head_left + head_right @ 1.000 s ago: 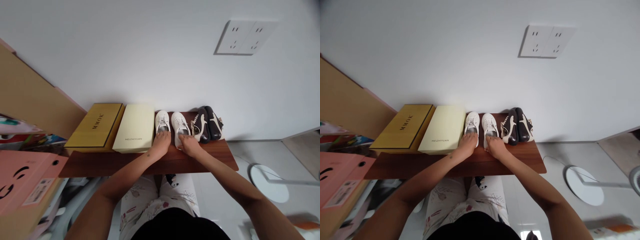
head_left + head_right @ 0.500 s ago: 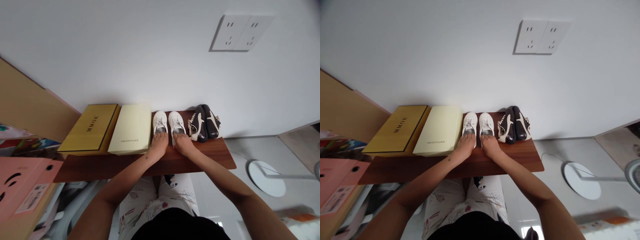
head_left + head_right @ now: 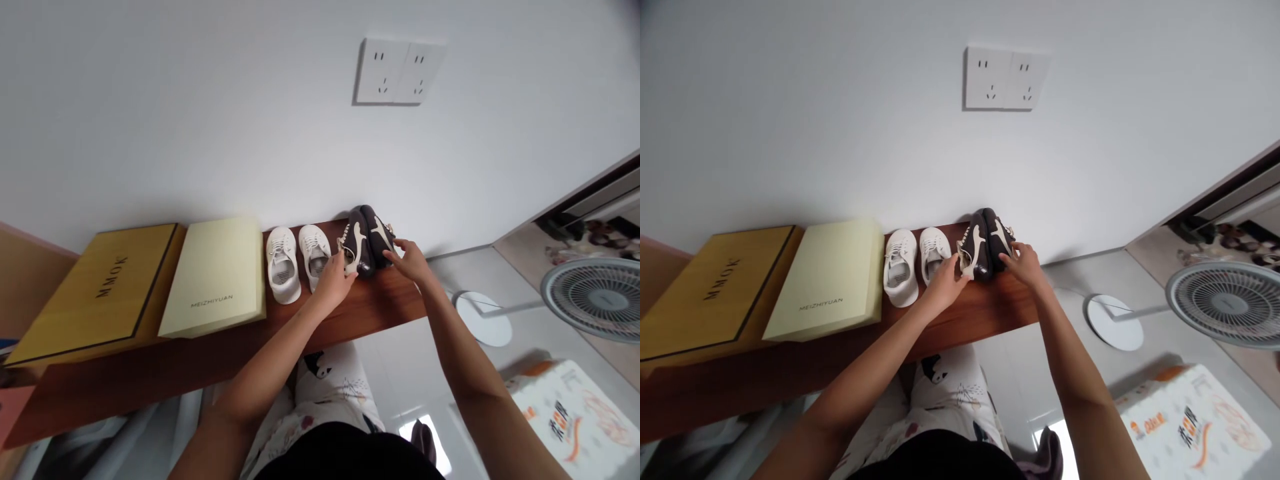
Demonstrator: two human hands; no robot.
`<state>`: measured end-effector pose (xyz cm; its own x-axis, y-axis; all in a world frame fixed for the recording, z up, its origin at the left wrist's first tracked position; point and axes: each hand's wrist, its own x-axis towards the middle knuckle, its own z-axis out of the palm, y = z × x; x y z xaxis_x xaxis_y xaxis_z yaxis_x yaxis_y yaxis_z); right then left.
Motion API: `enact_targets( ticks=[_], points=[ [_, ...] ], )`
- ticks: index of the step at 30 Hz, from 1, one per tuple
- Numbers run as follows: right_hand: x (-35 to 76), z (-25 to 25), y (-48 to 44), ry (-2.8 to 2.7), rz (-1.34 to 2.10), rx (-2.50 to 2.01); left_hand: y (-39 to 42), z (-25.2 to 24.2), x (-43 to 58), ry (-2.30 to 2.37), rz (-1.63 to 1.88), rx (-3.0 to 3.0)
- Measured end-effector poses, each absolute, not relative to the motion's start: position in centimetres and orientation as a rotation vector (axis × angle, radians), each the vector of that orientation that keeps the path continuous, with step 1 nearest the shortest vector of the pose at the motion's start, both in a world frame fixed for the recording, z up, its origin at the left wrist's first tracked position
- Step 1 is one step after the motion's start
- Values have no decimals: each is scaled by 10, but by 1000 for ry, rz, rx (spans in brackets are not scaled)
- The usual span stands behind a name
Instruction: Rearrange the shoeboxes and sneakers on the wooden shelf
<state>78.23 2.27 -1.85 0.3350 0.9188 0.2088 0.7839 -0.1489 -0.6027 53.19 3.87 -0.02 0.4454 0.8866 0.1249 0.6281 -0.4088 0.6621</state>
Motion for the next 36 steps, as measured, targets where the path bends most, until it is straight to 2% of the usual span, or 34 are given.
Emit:
enact_targets(
  ticks=[5, 9, 12, 15, 19, 26, 36],
  points=[
    [802, -24, 35, -1475, 820, -1846, 65, -2, 568, 1329, 263, 2108],
    [796, -23, 41, -1434, 943, -1708, 75, 5, 582, 1325, -67, 2149],
    [802, -15, 42, -1586, 786, -1792, 74, 9, 586, 1314, -47, 2217],
    [810, -4, 37, -1825, 439, -2090, 69, 16, 588, 1259, 23, 2383],
    [804, 10, 24, -2090, 161, -2333, 61, 29, 595, 1233, -84, 2498],
    [770, 13, 21, -2318, 111, -2359, 63, 40, 609, 1291, -175, 2576],
    [755, 8, 38, -2373, 75, -2313, 68, 24, 614, 1318, -168, 2529]
  ],
)
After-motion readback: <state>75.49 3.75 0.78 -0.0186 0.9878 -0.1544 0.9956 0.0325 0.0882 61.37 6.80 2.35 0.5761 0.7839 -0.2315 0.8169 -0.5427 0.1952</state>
